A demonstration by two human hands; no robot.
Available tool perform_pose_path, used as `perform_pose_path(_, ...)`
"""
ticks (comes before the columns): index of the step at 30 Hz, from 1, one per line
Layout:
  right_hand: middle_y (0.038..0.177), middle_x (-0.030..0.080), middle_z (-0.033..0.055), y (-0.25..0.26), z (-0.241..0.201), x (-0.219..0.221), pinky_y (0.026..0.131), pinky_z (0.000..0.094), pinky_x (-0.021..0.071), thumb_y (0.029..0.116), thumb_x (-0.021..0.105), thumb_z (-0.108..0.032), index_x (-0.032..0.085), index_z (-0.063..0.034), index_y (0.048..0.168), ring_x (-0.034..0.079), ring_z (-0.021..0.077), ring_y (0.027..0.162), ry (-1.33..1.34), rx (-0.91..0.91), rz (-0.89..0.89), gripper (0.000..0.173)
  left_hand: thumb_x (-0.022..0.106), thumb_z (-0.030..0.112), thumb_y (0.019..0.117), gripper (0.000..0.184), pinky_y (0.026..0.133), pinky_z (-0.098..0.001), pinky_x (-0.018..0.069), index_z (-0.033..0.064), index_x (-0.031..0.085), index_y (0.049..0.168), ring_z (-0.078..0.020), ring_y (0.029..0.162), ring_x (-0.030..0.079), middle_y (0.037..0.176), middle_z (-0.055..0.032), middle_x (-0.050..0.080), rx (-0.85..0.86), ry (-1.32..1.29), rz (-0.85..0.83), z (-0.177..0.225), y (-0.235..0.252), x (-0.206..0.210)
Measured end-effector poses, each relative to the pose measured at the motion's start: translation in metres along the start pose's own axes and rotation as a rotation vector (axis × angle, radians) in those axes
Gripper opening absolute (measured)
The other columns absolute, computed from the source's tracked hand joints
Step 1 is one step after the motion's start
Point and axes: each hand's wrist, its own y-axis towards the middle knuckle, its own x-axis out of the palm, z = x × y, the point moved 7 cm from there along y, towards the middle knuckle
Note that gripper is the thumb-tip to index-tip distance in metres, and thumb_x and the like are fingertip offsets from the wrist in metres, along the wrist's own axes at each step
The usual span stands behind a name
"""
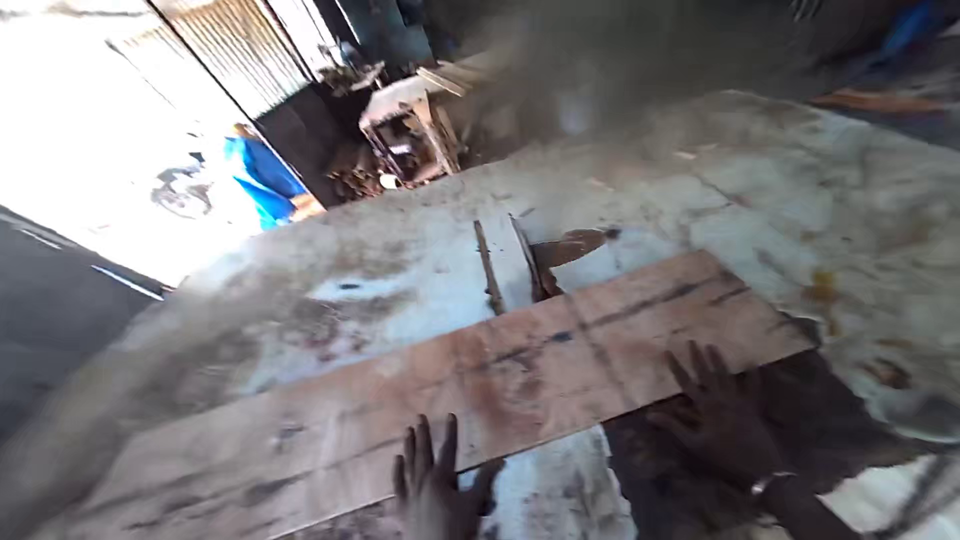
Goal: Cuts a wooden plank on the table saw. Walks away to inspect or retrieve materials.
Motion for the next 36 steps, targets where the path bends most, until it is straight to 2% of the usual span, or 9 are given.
perform_pose_path(2,0.167,0.027,0.0181,0.002,0.012,-0.008,0.118,0.077,0.0028,0.0722,0.042,-0.097,0.041,-0.021,0.159,0.018,0.0455,0.155,-0.021,0.071,0.016,0.115,0.058,0.091,0.0693,0.102,0.123,-0.0659,0.0084,0.0279,0.055,0.149,-0.0429,0.155,0.018,0.166,-0.0211,0.028,0.061,-0.002,0.119,-0.011,-0.004,0.028)
perform_pose_path(5,0.168,0.023,0.0217,0.013,0.013,-0.009,0.118,0.0767,0.0007,0.0675,0.042,-0.1,0.036,-0.0174,0.161,0.012,0.0491,0.155,-0.025,0.113,-0.001,0.125,0.059,0.093,0.0654,0.102,0.122,-0.0663,0.012,0.0307,0.058,0.146,-0.0411,0.154,0.023,0.164,-0.0188,0.033,0.055,-0.008,0.163,0.007,-0.005,0.033)
perform_pose_path(9,0.169,0.029,0.001,0.026,-0.022,0.001,0.118,0.0779,0.0025,0.0785,0.037,-0.095,0.037,-0.0398,0.158,0.014,0.0341,0.158,-0.023,-0.251,-0.072,0.097,0.055,0.096,0.0646,0.103,0.121,-0.0658,0.0157,0.0282,0.062,0.143,-0.0419,0.152,0.028,0.16,-0.0196,0.04,0.075,0.013,0.244,0.016,-0.001,0.035)
perform_pose_path(12,0.17,0.024,-0.0075,0.048,-0.039,0.012,0.122,0.0704,0.0013,0.0816,0.033,-0.094,0.03,-0.0465,0.159,0.011,0.0262,0.159,-0.037,-0.251,-0.147,0.091,0.047,0.09,0.0725,0.103,0.119,-0.0699,0.0117,0.0212,0.056,0.149,-0.0473,0.151,0.027,0.159,-0.023,0.039,0.116,0.08,0.262,0.028,0.005,0.04)
perform_pose_path(15,0.169,0.027,-0.0074,0.061,-0.043,0.015,0.123,0.0693,0.0032,0.083,0.035,-0.092,0.031,-0.0451,0.16,0.013,0.0255,0.159,-0.016,-0.265,-0.115,0.09,0.038,0.099,0.0685,0.105,0.116,-0.0758,0.0046,0.0362,0.051,0.151,-0.0501,0.152,0.02,0.163,-0.0194,0.035,0.085,0.157,0.208,0.038,0.017,0.048)
perform_pose_path(17,0.169,0.027,-0.008,0.065,-0.044,0.017,0.124,0.0679,0.0037,0.0817,0.035,-0.093,0.031,-0.0456,0.159,0.014,0.0242,0.159,-0.013,-0.27,-0.11,0.091,0.036,0.1,0.0703,0.101,0.117,-0.075,0.0049,0.0398,0.05,0.151,-0.0485,0.153,0.02,0.164,-0.0175,0.034,0.062,0.177,0.203,0.037,0.021,0.05)
perform_pose_path(24,0.167,0.032,-0.0083,0.076,-0.041,0.02,0.125,0.0653,0.0044,0.0809,0.038,-0.093,0.037,-0.0459,0.157,0.017,0.0223,0.158,0.023,-0.276,-0.073,0.089,0.034,0.096,0.0764,0.096,0.117,-0.0748,0.0046,0.0397,0.047,0.153,-0.0405,0.155,0.022,0.166,-0.015,0.032,0.082,0.191,0.183,0.037,0.029,0.053)
perform_pose_path(30,0.167,0.033,-0.0076,0.077,-0.041,0.02,0.125,0.0649,0.0046,0.0813,0.041,-0.091,0.039,-0.0455,0.156,0.017,0.0213,0.158,0.032,-0.272,-0.076,0.088,0.041,0.096,0.0739,0.093,0.117,-0.0745,0.0083,0.0385,0.058,0.145,-0.0359,0.154,0.028,0.162,-0.0101,0.04,0.114,0.116,0.197,0.036,0.036,0.047)
perform_pose_path(36,0.167,0.033,-0.0082,0.078,-0.041,0.021,0.126,0.0631,0.0047,0.0818,0.04,-0.091,0.04,-0.0436,0.156,0.017,0.0212,0.159,0.016,-0.264,-0.087,0.088,0.04,0.098,0.0724,0.095,0.117,-0.0744,0.0098,0.0387,0.059,0.144,-0.0356,0.153,0.031,0.161,-0.0094,0.043,0.114,0.116,0.21,0.035,0.039,0.047)
